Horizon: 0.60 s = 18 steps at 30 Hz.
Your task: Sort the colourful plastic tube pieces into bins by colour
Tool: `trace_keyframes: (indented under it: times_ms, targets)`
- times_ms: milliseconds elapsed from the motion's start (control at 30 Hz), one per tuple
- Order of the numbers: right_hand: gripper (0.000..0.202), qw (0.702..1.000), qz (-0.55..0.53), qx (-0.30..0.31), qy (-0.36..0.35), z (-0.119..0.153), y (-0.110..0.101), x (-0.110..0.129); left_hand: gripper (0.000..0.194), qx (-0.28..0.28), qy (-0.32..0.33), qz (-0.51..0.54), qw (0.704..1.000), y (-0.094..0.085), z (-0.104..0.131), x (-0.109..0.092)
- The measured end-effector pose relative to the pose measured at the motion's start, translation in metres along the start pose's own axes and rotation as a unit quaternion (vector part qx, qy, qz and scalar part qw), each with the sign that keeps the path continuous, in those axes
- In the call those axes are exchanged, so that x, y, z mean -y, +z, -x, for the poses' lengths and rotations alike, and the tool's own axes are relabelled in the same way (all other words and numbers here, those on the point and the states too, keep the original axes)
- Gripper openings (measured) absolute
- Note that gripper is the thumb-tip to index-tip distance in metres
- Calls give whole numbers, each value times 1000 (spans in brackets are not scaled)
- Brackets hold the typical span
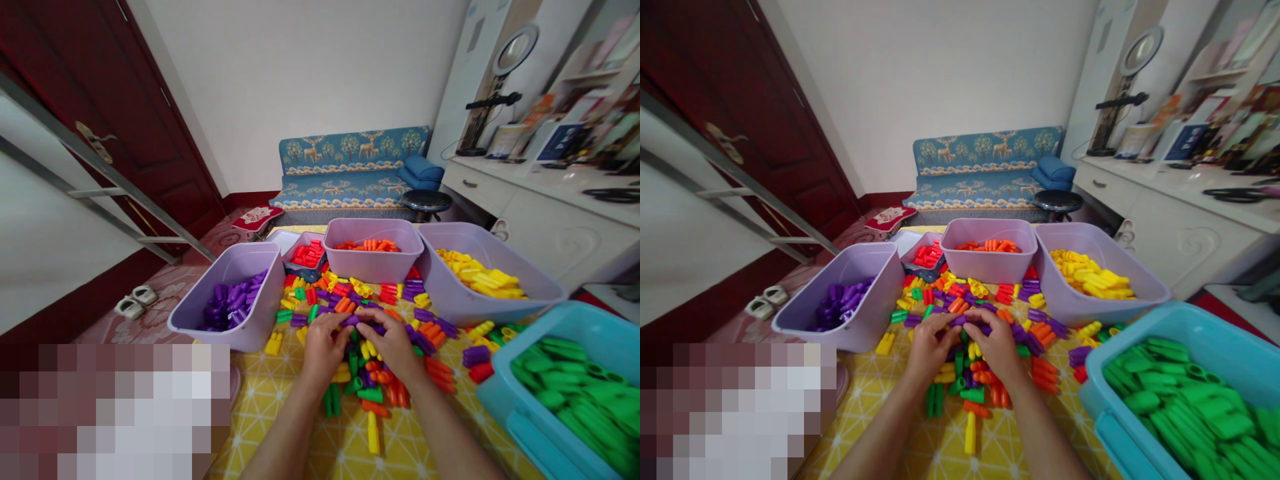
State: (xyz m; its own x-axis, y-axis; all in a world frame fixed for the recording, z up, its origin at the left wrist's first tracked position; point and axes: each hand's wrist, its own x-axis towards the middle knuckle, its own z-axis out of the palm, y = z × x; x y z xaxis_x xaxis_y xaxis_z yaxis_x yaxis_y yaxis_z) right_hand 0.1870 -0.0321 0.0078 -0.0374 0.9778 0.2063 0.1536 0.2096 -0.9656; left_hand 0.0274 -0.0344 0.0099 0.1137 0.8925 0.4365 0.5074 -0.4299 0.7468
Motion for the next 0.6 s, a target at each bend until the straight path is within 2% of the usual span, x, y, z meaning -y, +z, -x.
trace_keyframes:
  times_ms: [133, 267, 367, 467, 533, 600]
  targets:
    - [22, 1000, -13, 1, 9, 0, 0, -1, 22, -73, -93, 137, 984, -9, -5, -2]
    - [23, 1000, -11, 1, 15, 1, 1, -2, 33, -186, -175, 331, 908, -32, -16, -10]
    - [25, 1000, -17, -2, 20, 1, 1, -1, 34, -284, -164, 402, 855, -57, -24, -20]
    - [26, 999, -21, -3, 26, 2, 2, 0, 22, -356, -113, 445, 814, -80, -29, -32]
    - [25, 999, -21, -4, 26, 1, 2, 0, 13, -378, -90, 468, 794, -92, -31, -37]
    - [25, 1000, -18, -5, 25, 1, 2, 0, 11, -371, -93, 496, 780, -98, -32, -40]
